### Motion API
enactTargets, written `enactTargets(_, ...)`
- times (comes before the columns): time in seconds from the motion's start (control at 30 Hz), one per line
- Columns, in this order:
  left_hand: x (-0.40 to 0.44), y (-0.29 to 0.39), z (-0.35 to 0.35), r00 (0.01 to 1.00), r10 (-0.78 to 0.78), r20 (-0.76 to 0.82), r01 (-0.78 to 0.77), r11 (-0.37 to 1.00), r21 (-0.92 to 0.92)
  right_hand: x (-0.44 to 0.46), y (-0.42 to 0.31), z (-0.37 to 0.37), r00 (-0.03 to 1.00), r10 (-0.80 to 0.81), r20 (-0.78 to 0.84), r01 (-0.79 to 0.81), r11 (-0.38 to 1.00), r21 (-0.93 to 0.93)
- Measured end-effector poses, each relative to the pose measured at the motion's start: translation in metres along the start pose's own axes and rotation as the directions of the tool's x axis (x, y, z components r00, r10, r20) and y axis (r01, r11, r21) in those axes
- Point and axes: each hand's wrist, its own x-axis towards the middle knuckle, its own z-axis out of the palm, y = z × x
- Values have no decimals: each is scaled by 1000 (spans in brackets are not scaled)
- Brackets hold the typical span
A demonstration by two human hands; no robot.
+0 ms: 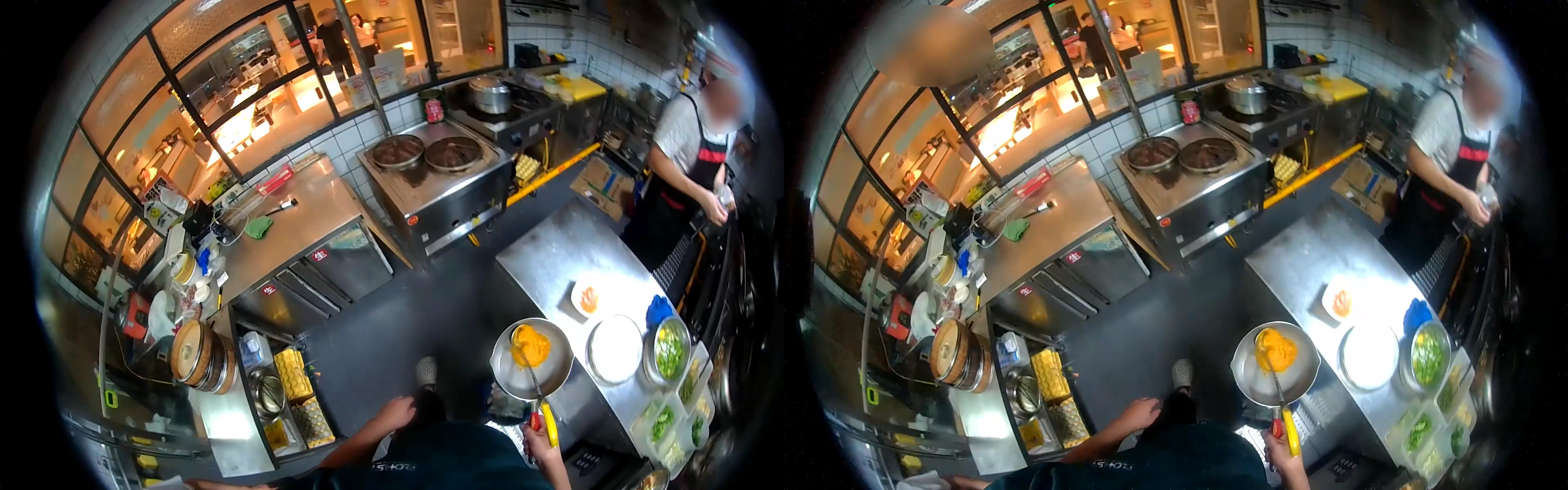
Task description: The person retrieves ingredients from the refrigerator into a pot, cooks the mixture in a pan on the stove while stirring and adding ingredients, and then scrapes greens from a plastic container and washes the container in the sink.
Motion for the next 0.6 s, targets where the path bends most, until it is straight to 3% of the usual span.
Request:
enactTargets(0.17, 61, -93, -70, 984, -161, 76, 167, 982, -91, 74, -92, 75, 994, -77, 81, 75, 997, 29)
enactTargets(0.27, 92, -146, -127, 988, -155, 3, 155, 987, -47, 118, -133, 118, 987, -92, 131, 81, 993, 87)
enactTargets(0.4, 147, -169, -226, 990, -141, -9, 141, 988, 65, 148, -206, 171, 988, -113, 104, 100, 987, 128)
enactTargets(0.43, 162, -169, -245, 992, -123, -16, 124, 988, 90, 159, -213, 181, 976, -203, 76, 198, 978, 69)
enactTargets(0.5, 209, -162, -277, 998, -58, -5, 58, 987, 147, 176, -237, 190, 983, -157, 95, 150, 985, 79)
enactTargets(0.6, 277, -145, -295, 990, 36, -138, -25, 996, 86, 208, -269, 195, 980, -144, 137, 131, 987, 94)
